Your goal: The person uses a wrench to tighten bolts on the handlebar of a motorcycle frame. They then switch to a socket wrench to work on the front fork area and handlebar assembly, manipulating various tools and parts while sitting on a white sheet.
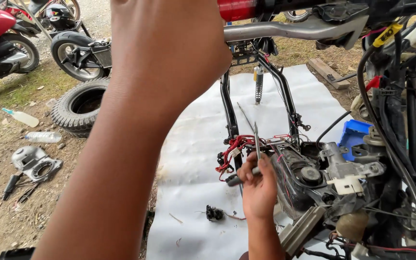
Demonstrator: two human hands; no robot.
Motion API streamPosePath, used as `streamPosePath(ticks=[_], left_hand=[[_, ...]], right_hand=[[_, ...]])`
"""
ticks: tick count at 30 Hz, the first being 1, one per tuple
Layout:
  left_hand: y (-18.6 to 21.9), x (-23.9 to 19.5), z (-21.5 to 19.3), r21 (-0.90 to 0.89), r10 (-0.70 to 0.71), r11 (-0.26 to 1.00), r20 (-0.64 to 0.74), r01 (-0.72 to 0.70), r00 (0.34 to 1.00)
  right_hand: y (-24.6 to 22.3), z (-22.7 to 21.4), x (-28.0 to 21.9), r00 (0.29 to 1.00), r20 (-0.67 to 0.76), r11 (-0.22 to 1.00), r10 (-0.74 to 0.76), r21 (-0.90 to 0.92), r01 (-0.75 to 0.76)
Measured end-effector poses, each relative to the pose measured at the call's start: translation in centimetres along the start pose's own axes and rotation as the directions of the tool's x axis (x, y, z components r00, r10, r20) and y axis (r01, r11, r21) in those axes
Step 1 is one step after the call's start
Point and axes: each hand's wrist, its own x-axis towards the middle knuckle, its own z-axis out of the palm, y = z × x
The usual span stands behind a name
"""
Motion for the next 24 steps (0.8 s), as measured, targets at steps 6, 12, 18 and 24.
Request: streamPosePath(ticks=[6, 12, 18, 24], left_hand=[[-1.1, -0.1, 1.7, 0.116, 0.084, 0.99, -0.005, -0.083, 0.996], [-1.5, 0.5, 2.4, 0.156, 0.079, 0.985, -0.043, -0.071, 0.996], [-1.9, 1.0, 3.6, 0.174, 0.067, 0.983, -0.066, -0.054, 0.996], [-1.9, 1.5, 3.5, 0.176, 0.038, 0.984, -0.047, -0.029, 0.998]], right_hand=[[4.0, -2.1, -1.2, 0.986, -0.104, 0.991, 0.134, -0.013, -0.136], [4.7, -2.3, -1.1, 0.972, -0.147, 0.981, 0.182, -0.038, -0.189], [4.6, -3.2, -0.9, 0.967, -0.183, 0.98, 0.18, -0.056, -0.193], [4.0, -3.3, -1.0, 0.968, -0.202, 0.985, 0.149, -0.058, -0.163]])
